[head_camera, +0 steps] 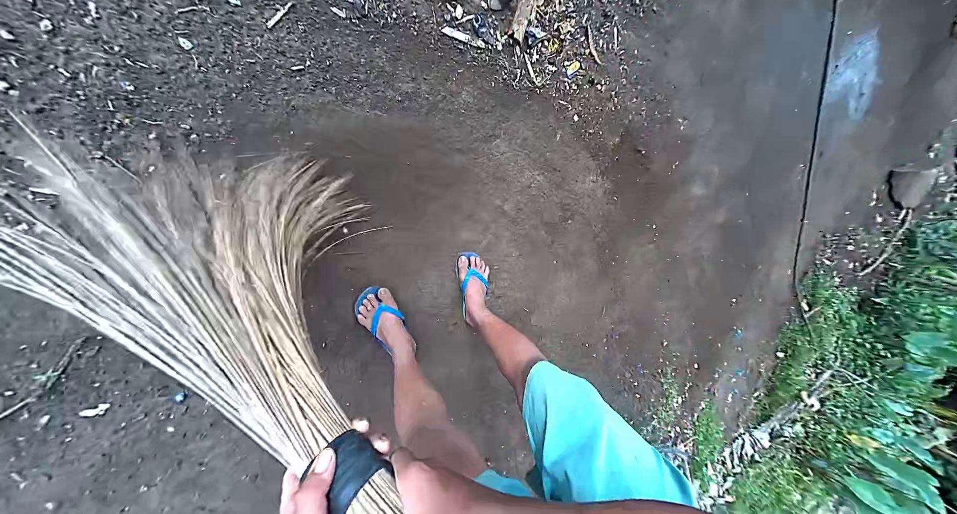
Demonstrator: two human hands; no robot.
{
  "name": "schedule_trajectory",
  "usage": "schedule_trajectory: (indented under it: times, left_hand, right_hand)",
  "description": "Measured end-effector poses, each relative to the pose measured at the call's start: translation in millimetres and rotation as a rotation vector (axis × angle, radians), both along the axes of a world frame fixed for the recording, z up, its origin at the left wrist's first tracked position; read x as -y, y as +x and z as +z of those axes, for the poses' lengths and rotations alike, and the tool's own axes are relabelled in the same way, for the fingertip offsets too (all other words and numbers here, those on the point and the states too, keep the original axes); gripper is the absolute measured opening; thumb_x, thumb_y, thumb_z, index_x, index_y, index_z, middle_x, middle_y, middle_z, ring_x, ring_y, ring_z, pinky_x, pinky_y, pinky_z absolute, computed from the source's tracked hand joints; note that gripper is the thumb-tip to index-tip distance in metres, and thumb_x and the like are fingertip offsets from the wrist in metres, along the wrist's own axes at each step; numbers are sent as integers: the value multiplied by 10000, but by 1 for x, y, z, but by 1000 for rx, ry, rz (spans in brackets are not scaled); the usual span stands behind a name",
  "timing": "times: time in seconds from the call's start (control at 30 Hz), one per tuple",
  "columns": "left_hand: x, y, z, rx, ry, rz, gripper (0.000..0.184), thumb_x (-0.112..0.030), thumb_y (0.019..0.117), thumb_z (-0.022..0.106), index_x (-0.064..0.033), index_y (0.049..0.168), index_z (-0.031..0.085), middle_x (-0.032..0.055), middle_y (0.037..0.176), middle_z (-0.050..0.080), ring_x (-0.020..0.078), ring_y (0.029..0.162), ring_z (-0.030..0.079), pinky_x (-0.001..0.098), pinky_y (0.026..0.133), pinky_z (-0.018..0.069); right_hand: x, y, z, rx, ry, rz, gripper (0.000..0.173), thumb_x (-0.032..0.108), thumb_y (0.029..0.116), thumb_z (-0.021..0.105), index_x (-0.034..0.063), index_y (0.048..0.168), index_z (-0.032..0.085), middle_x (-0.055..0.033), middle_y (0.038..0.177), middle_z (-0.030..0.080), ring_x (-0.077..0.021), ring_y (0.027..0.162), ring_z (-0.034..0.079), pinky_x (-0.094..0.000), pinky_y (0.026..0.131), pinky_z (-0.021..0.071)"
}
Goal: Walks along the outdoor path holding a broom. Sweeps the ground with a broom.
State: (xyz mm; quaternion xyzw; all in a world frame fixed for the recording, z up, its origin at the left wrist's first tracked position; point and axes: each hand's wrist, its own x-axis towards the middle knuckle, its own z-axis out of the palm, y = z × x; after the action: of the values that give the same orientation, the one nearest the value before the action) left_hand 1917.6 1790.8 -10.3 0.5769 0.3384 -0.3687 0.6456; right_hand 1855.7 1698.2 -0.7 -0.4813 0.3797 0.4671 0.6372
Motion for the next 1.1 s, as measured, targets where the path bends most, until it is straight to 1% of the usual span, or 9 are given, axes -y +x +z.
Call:
schedule_trajectory:
  times: [0.1, 0.2, 0.4, 0.57, 0.63, 0.73, 0.83, 0.97, 1.1]
  left_hand:
    - [62, -8, 20, 113, 107, -32, 335, -74, 1020, 333, -16, 1348, 296, 37, 929, 685, 159, 737, 724, 309, 662, 640]
    - [133, -46, 33, 25, 30, -172, 493, -68, 985, 424, 43, 1434, 253, 103, 945, 670, 180, 722, 713, 329, 666, 639]
    - [255, -157, 22, -450, -397, -550, 546, -76, 973, 567, 43, 1443, 315, 170, 905, 671, 224, 683, 698, 354, 646, 623]
    - [373, -187, -6, -584, -461, -996, 515, -174, 974, 648, 50, 1379, 421, 187, 973, 660, 231, 766, 685, 390, 724, 600]
    - [416, -175, -21, -557, -470, -1178, 565, -221, 960, 671, 51, 1391, 426, 211, 1086, 644, 250, 902, 670, 422, 827, 571]
    - [462, -142, -40, -565, -504, -1239, 516, -248, 967, 670, 48, 1338, 468, 187, 1054, 634, 224, 870, 652, 399, 789, 564]
    - [498, -89, -61, -598, -570, -1128, 439, -234, 982, 628, 37, 1298, 489, 152, 983, 625, 198, 795, 639, 377, 730, 565]
    - [520, 19, -91, -617, -517, -941, 500, -248, 993, 631, 37, 1361, 451, 189, 1056, 615, 236, 856, 642, 411, 782, 566]
    - [493, 126, -127, -502, -542, -436, 273, -130, 1029, 550, 69, 1216, 546, 160, 836, 668, 207, 662, 672, 342, 635, 594]
  right_hand:
    - [60, -18, 24, 198, 78, -327, 606, 108, 733, 845, -22, 1262, 579, -150, 1082, 698, -212, 977, 697, -435, 886, 584]
    - [120, -61, 58, 160, -20, -523, 601, 52, 690, 810, -3, 1244, 583, -61, 1035, 714, -112, 914, 705, -327, 837, 608]
    - [179, -166, 109, -180, -485, -902, 397, -10, 739, 697, 9, 1114, 569, -49, 799, 724, -173, 673, 719, -367, 653, 635]
    - [259, -171, 94, -322, -679, -1288, 92, 67, 867, 548, 18, 887, 623, -84, 687, 696, -149, 591, 684, -300, 544, 587]
    - [292, -160, 79, -255, -669, -1399, 154, 70, 943, 480, 39, 891, 621, -72, 717, 695, -127, 623, 682, -273, 555, 578]
    - [331, -129, 57, -146, -650, -1462, 187, 77, 948, 439, 42, 899, 616, -73, 719, 673, -120, 613, 666, -257, 541, 570]
    - [373, -69, 45, -125, -605, -1391, 200, 62, 956, 417, 42, 916, 611, -78, 741, 675, -119, 628, 670, -250, 556, 572]
    - [411, 30, 14, -158, -523, -1177, 204, 123, 935, 430, 61, 883, 617, -64, 729, 661, -123, 618, 661, -259, 550, 572]
    - [418, 150, -21, -169, -542, -791, 47, 62, 880, 568, 62, 893, 614, -53, 700, 688, -133, 606, 683, -287, 566, 591]
